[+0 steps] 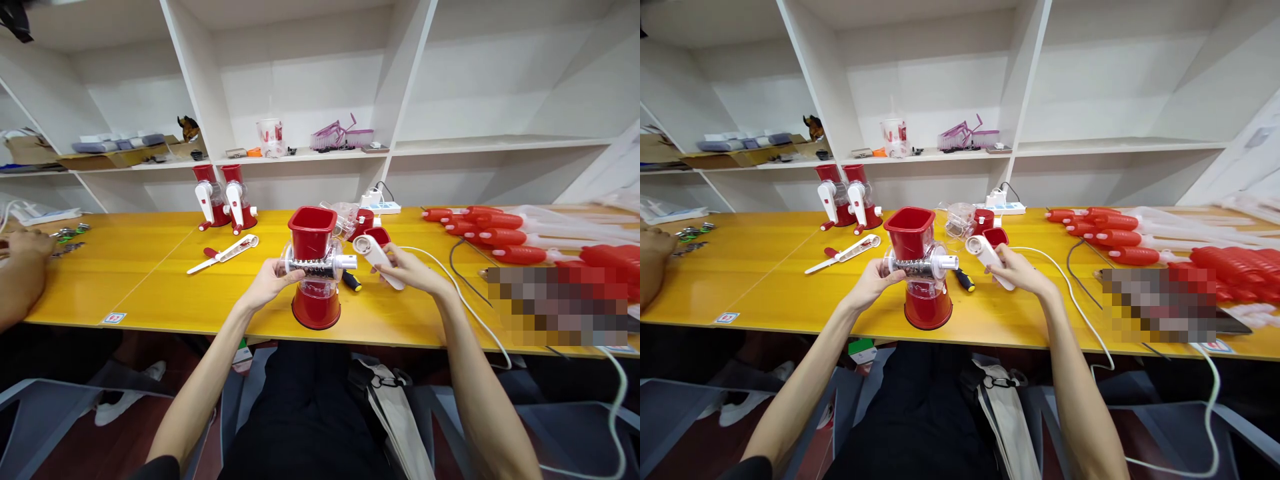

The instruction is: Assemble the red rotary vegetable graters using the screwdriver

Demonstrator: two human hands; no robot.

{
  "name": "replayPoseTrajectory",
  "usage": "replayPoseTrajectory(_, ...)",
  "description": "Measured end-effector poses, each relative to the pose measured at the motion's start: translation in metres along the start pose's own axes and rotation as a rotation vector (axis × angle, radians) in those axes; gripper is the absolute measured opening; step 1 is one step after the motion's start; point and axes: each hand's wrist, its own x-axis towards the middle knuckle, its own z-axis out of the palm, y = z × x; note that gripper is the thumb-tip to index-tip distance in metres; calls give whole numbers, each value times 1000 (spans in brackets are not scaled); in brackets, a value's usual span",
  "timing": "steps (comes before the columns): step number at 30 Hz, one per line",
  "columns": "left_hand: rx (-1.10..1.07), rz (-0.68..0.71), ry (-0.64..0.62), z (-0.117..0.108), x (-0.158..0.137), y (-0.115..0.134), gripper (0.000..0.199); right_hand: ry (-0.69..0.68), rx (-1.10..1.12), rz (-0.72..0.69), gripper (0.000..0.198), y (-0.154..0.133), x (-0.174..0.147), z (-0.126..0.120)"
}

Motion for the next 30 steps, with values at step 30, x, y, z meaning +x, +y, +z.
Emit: replayPoseTrajectory(30, 106, -9, -16, -48, 1, 5, 51, 675, 308, -395, 43, -46, -40, -15)
